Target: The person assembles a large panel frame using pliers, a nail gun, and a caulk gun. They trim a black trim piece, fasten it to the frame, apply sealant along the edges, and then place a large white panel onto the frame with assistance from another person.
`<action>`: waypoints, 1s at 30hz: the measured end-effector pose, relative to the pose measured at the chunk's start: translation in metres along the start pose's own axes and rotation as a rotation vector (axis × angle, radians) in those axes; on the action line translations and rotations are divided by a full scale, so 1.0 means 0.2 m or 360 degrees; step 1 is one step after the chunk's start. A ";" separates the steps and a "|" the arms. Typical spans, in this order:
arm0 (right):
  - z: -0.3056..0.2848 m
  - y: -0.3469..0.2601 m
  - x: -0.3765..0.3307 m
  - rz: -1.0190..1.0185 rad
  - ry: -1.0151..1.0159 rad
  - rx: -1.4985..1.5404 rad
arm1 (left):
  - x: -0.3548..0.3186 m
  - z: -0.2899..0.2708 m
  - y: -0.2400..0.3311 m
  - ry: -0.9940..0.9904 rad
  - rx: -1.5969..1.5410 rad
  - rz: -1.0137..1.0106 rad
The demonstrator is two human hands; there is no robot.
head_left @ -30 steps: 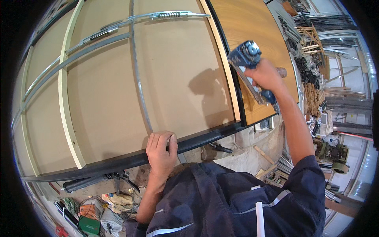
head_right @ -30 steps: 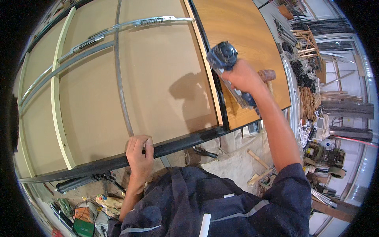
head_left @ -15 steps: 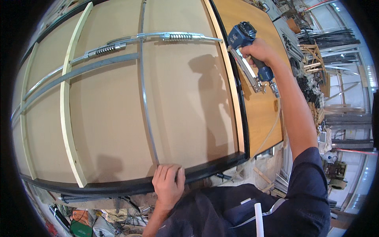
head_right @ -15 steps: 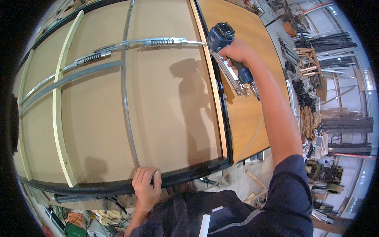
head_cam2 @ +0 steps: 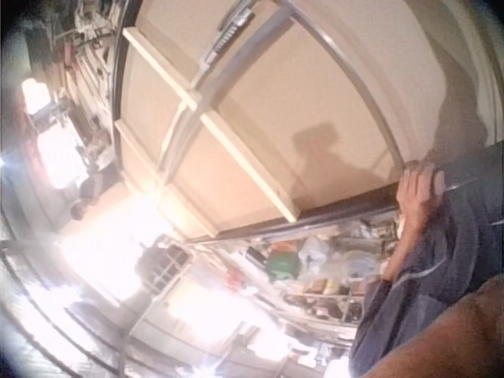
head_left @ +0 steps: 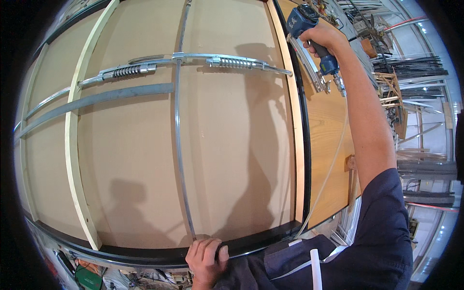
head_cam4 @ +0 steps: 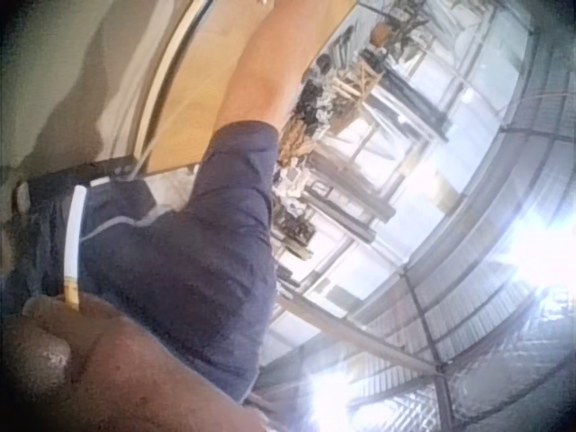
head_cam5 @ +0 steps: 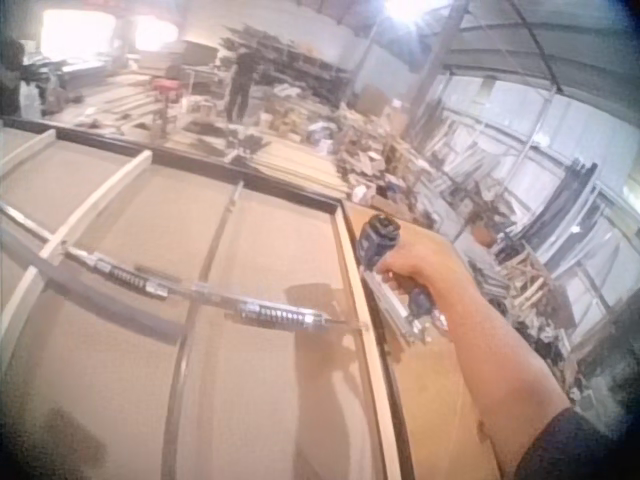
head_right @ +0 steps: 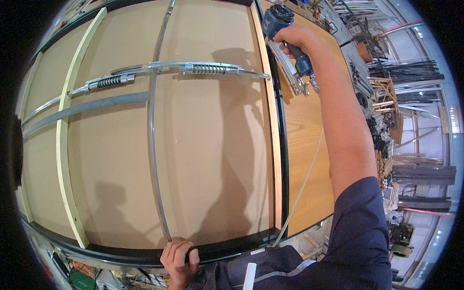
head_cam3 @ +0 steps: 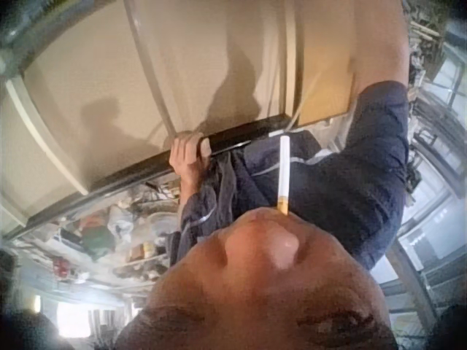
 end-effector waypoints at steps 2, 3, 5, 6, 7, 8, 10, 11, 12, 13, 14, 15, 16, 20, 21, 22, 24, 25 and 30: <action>0.00 -0.03 0.08 -0.0030 0.0026 -0.0068 | 0.03 -0.01 0.00 -0.0071 0.0067 0.0002; -0.01 -0.07 0.11 -0.0048 0.0035 -0.0115 | 0.04 -0.02 0.01 -0.0045 0.0047 0.0003; -0.02 -0.08 0.21 -0.0058 0.0064 -0.0138 | 0.05 -0.03 0.03 0.0007 0.0006 0.0009; -0.05 -0.06 0.30 -0.0052 0.0081 -0.0117 | 0.05 -0.03 0.03 -0.0040 0.0023 0.0016; -0.06 -0.05 0.37 -0.0046 0.0100 -0.0097 | 0.06 -0.04 0.03 -0.0054 0.0015 -0.0001; -0.06 -0.07 0.42 -0.0044 0.0086 -0.0124 | 0.07 -0.04 0.03 -0.0065 -0.0003 -0.0024; -0.08 -0.12 0.52 -0.0085 0.0103 -0.0177 | 0.05 -0.02 0.01 -0.0087 0.0000 -0.0070; -0.06 -0.13 0.59 -0.0104 0.0100 -0.0193 | 0.06 -0.02 0.01 -0.0096 -0.0018 -0.0063; -0.05 -0.11 0.66 -0.0142 0.0114 -0.0082 | 0.07 -0.03 0.01 -0.0102 -0.0023 -0.0066; -0.08 -0.10 0.71 -0.0161 0.0251 -0.0193 | 0.08 -0.04 0.01 -0.0107 -0.0030 -0.0070; -0.08 -0.10 0.78 -0.0160 0.0165 -0.0201 | 0.09 -0.05 0.02 -0.0085 -0.0024 -0.0076; -0.10 -0.09 0.82 -0.0156 0.0085 -0.0211 | 0.10 -0.05 0.03 -0.0086 -0.0028 -0.0076; -0.03 -0.19 0.82 -0.0273 -0.0025 -0.0437 | 0.08 -0.05 0.05 -0.0042 0.0003 -0.0135; -0.15 0.01 0.76 -0.0261 0.0032 -0.0128 | 0.00 -0.02 -0.07 -0.0048 0.0049 -0.0061; -0.16 0.04 0.72 -0.0203 0.0098 -0.0230 | -0.02 -0.01 -0.06 0.0019 0.0064 -0.0047; -0.17 0.07 0.68 -0.0136 0.0164 -0.0335 | -0.03 -0.01 -0.06 0.0081 0.0077 -0.0007; -0.18 0.18 0.57 -0.0208 0.0012 -0.0062 | -0.02 -0.05 -0.03 0.0116 0.0118 0.0084; -0.15 0.19 0.47 -0.0283 0.0066 0.0013 | -0.03 -0.05 -0.02 0.0125 0.0063 0.0034; 0.04 -0.04 -0.60 -0.0550 0.0108 0.0459 | -0.08 -0.02 0.01 0.0232 0.0041 0.0065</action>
Point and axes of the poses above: each hand's wrist, its own x-axis towards the middle knuckle, its own z-axis out of the palm, y = z × x, the point moved 4 cm from there along x, towards the middle knuckle, and after that the axes turned 4 degrees about -z, right-handed, at the moved point
